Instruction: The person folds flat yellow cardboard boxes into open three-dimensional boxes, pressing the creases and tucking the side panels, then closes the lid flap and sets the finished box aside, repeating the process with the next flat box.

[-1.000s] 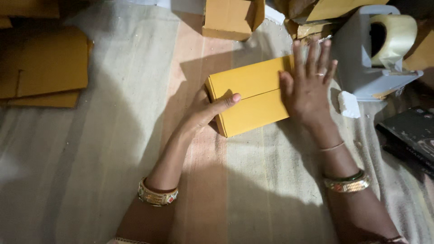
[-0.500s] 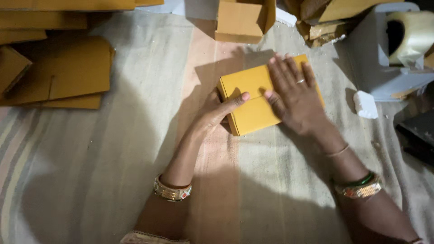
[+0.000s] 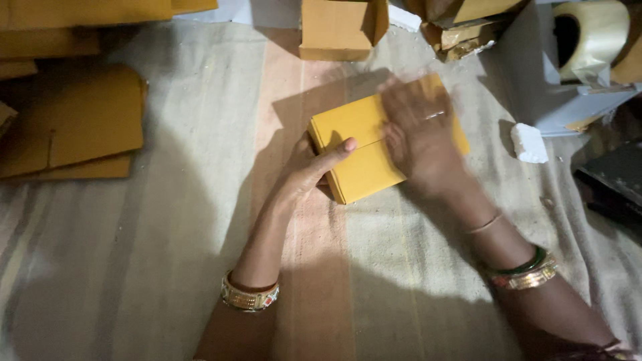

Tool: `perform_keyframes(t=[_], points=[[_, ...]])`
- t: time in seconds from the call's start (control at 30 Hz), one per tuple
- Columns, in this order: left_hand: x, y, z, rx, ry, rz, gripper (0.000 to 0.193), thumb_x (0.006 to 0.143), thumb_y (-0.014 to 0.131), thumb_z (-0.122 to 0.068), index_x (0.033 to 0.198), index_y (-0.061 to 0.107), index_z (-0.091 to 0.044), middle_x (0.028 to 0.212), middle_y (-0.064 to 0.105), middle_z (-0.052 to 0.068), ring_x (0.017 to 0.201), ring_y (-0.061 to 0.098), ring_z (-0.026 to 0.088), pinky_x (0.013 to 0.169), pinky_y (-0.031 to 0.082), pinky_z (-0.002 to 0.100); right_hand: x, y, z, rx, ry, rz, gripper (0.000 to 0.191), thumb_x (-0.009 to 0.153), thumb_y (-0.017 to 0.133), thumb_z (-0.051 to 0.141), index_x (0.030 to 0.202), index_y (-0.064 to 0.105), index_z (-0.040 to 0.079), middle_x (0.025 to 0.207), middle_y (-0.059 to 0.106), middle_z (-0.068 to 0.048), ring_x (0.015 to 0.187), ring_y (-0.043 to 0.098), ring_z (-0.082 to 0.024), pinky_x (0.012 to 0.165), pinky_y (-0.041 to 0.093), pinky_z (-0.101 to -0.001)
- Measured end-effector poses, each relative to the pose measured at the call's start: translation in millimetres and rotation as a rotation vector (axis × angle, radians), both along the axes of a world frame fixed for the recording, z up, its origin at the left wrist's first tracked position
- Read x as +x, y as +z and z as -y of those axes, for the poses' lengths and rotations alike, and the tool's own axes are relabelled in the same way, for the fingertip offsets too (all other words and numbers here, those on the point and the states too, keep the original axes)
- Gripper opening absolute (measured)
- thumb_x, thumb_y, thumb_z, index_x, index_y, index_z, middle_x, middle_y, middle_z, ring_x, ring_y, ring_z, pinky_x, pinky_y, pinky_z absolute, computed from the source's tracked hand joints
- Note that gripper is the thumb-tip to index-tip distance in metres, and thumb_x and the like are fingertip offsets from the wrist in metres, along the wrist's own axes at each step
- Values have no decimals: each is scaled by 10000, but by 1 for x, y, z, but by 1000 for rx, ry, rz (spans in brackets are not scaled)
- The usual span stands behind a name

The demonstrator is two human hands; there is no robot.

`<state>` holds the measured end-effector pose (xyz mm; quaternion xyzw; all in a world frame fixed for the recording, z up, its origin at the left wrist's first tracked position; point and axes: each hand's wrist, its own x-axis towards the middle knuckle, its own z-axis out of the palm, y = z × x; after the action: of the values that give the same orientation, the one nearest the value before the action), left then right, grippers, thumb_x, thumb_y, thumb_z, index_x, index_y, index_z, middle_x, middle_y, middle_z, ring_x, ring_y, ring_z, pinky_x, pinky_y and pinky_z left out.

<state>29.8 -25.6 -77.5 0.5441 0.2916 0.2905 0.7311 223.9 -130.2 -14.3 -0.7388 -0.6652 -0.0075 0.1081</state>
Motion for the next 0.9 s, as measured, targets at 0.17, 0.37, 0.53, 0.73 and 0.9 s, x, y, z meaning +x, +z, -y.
perform_keyframes(t=[0.17, 0.37, 0.53, 0.73, 0.9], points=[[-3, -3, 2, 49, 24, 19, 1015, 669, 873, -526, 1412, 496, 53, 1258, 665, 184, 1144, 675, 270, 903, 598, 391, -35, 0, 6, 49, 378, 104, 612, 1081, 180, 454, 1635, 152, 195, 1710, 96, -22, 1565, -26, -176, 1268, -37, -464], [6, -6, 0, -6, 24, 12, 986, 652, 901, -436, 1410, 447, 1, 1237, 676, 188, 1160, 687, 261, 909, 639, 381, 21, 1, -7, 93, 180, 50, 626, 1083, 216, 452, 1631, 194, 150, 1711, 125, -75, 1580, 7, -226, 1258, -32, -473], [4, -2, 2, 23, -31, 149, 943, 707, 921, -411, 1422, 513, 49, 1308, 662, 208, 1213, 651, 253, 945, 591, 344, 68, -4, -3, 165, 119, -269, 614, 1103, 276, 448, 1626, 264, 127, 1707, 195, -126, 1588, 48, -352, 1288, 44, -483], [3, -5, 2, 15, -36, 212, 899, 754, 928, -365, 1435, 499, 35, 1317, 665, 175, 1222, 656, 221, 963, 594, 306, 49, -14, -3, 255, 24, 61, 569, 1093, 370, 353, 1615, 318, 131, 1700, 153, -212, 1535, 2, -448, 1138, -85, -655], [1, -11, 0, -53, 9, 109, 927, 668, 932, -344, 1394, 488, 23, 1177, 667, 169, 1043, 688, 258, 783, 630, 358, -23, -7, 8, 187, 372, 108, 587, 1093, 338, 360, 1649, 273, 181, 1722, 188, -95, 1586, 57, -287, 1247, -83, -532]])
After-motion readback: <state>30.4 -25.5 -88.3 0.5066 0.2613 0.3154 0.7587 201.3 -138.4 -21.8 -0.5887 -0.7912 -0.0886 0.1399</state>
